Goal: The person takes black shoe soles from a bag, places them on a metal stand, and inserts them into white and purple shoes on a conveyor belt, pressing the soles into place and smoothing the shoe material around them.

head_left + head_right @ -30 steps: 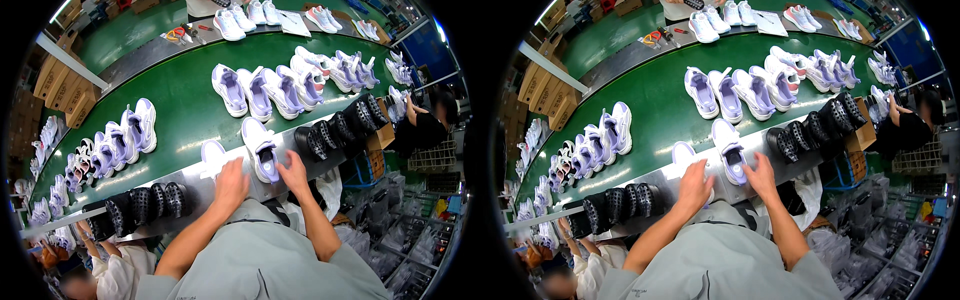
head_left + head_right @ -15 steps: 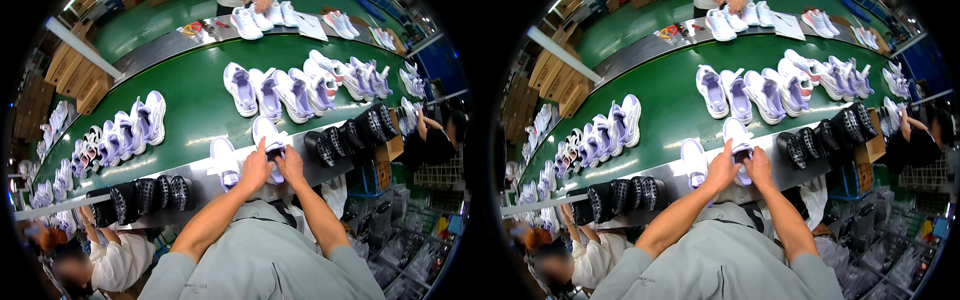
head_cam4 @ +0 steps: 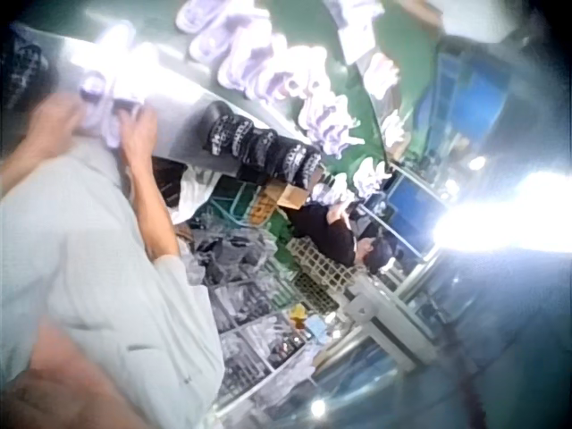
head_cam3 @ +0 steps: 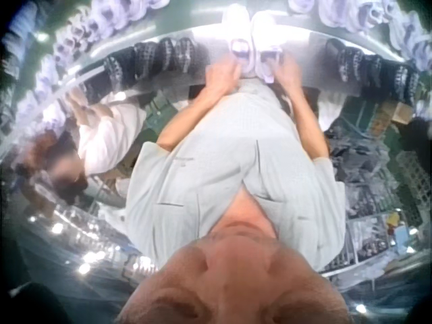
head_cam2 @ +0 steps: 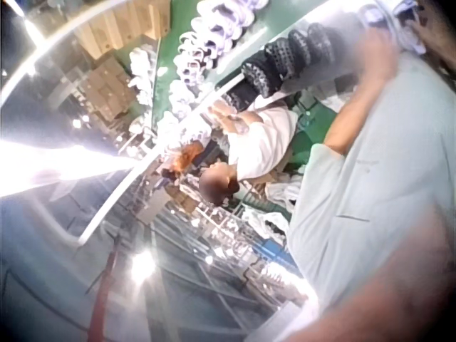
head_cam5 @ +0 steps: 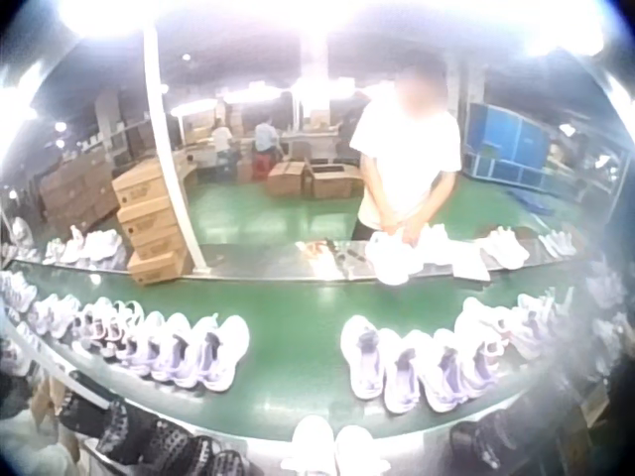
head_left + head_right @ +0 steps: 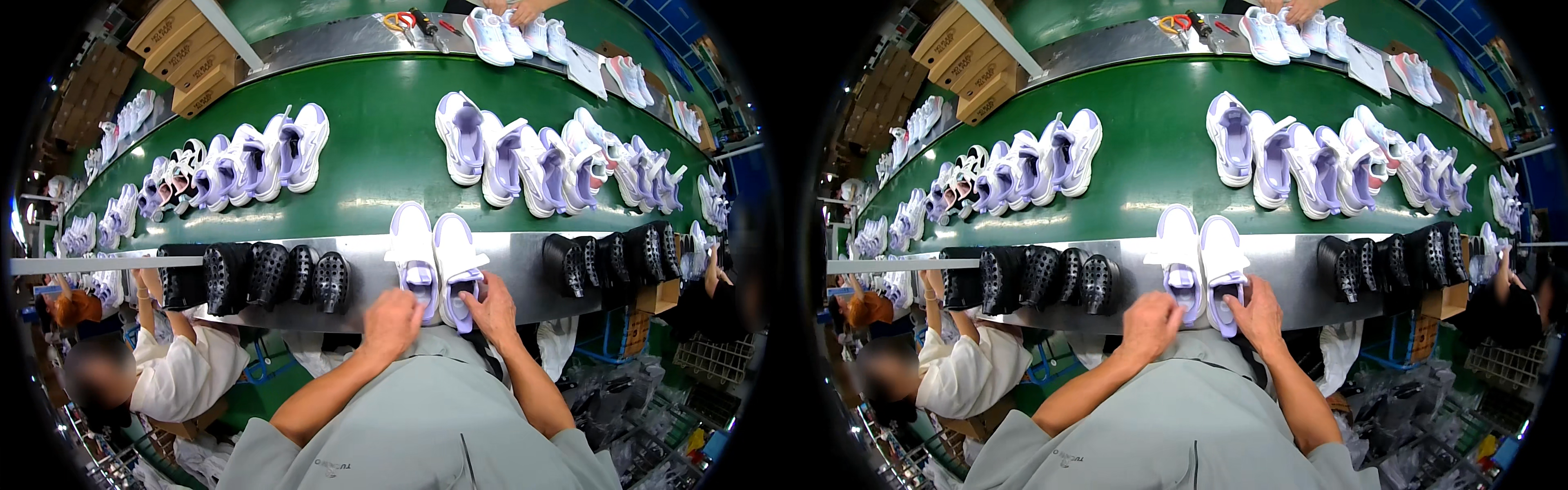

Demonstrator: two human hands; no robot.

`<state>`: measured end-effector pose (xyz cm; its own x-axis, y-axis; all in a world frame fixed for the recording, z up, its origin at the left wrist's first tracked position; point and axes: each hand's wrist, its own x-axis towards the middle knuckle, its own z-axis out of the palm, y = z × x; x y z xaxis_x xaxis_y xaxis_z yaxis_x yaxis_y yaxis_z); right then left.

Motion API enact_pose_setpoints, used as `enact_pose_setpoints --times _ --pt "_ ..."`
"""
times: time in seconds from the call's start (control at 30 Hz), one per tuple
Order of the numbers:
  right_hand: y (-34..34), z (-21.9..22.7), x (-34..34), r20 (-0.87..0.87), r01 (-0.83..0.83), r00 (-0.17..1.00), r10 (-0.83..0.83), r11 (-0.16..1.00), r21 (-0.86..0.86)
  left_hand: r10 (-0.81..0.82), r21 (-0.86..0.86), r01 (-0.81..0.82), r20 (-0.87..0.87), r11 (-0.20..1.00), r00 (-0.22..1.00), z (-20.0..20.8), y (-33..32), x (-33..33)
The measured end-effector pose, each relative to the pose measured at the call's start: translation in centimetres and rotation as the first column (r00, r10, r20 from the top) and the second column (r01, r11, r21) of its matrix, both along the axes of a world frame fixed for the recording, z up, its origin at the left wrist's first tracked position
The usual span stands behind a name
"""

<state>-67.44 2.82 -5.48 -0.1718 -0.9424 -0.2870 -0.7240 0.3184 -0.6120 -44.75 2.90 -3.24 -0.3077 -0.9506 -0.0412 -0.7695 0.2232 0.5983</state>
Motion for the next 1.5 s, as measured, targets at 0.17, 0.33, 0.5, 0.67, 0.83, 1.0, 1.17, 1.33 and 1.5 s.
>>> enact_pose_setpoints --times 0.17,0.33,0.5,0.67,0.83,1.0,1.17,1.33,1.5 --pt "1.6 4.1 -0.5 -0.020 0.075 0.997 -0.077 0.991 -0.107 0.278 0.055 -0.278 0.005 0.959 0.961 -1.5 -0.5 2.0" --pt "0.8 3.9 -1.6 0.003 0.203 0.978 -0.206 0.961 -0.190 0.207 0.049 -0.207 -0.006 0.977 0.978 -0.3 -1.3 0.4" --pt "0.0 -0.5 -0.4 0.137 -0.003 0.991 -0.007 0.997 0.079 -0.169 -0.028 0.168 -0.248 0.985 0.954 -1.7 0.6 -0.5" --pt "0.0 1.1 -1.2 -0.180 -0.103 0.980 0.082 0.988 -0.112 -0.242 0.081 0.265 -0.219 0.961 0.945 -1.0 0.3 1.4" --pt "-2.1 6.8 2.5 0.035 -0.238 0.967 0.251 0.946 -0.220 0.083 -0.090 -0.096 -0.140 0.991 0.987 -1.0 2.6 2.9" --pt "-6.6 3.3 6.3 0.259 -0.602 0.728 0.634 0.773 -0.200 0.426 0.204 -0.403 -0.085 0.892 0.901 -2.9 1.1 0.6" --pt "-6.7 2.4 5.2 0.447 -0.620 0.697 0.561 0.785 -0.018 0.414 0.008 -0.416 -0.106 0.909 0.904 -3.3 1.1 1.0" --pt "-6.3 0.9 5.4 0.621 -0.499 0.728 0.290 0.845 0.191 0.270 -0.256 -0.284 -0.088 0.924 0.959 -2.8 1.5 1.8" --pt "-6.6 0.2 5.1 0.646 -0.510 0.724 0.242 0.819 0.264 0.306 -0.474 -0.298 -0.063 0.829 0.950 -2.8 4.1 1.7"
